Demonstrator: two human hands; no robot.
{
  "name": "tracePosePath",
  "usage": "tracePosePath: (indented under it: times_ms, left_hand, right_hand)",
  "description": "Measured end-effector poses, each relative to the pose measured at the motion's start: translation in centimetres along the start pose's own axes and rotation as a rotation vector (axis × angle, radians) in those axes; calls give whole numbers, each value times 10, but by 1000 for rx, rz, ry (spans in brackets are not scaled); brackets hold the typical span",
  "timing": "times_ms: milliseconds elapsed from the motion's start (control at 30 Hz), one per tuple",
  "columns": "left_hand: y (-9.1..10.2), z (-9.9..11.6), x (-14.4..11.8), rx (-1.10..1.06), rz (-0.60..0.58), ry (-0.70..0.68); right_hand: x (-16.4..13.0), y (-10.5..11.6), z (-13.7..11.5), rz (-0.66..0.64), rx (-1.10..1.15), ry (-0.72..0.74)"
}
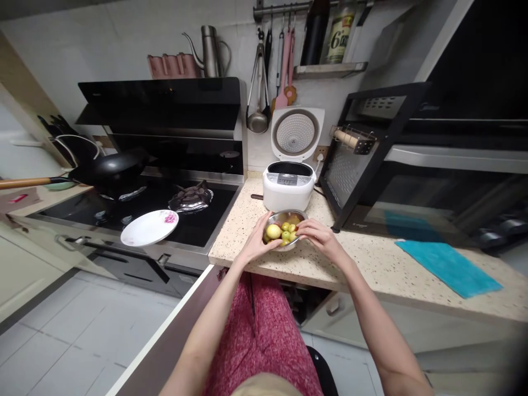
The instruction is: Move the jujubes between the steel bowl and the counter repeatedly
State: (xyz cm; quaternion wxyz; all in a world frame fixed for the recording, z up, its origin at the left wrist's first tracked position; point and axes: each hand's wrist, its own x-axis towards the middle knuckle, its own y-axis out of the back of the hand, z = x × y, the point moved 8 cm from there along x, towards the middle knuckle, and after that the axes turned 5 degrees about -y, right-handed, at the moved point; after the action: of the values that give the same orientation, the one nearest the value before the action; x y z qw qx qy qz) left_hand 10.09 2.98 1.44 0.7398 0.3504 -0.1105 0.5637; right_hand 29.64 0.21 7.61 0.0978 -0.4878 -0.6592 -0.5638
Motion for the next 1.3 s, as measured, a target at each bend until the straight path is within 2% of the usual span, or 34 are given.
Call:
tracePosePath:
  times_ms: [167, 333, 567, 767, 967, 1100, 1300]
  left_hand:
    - [0, -27, -1, -192, 136, 11]
    - [2, -32, -3, -199, 163, 31]
    - [8, -42, -6, -190, 246, 169]
    - [16, -58, -8, -252, 393, 242]
    - [26, -62, -8, -139, 468, 244]
    - [27, -63, -10, -108, 464, 285]
    - [26, -58, -13, -37, 445, 238]
  right_hand:
    - [22, 2, -3, -83, -8, 48]
    - [48, 2, 1, -157, 30, 52]
    - [89, -3, 1, -317, 16, 19]
    - [115, -16, -8, -421, 19, 21]
    - [127, -19, -7, -474, 40, 13]
    - [127, -14, -3, -489, 33, -12]
    - [128, -5, 5, -519, 41, -37]
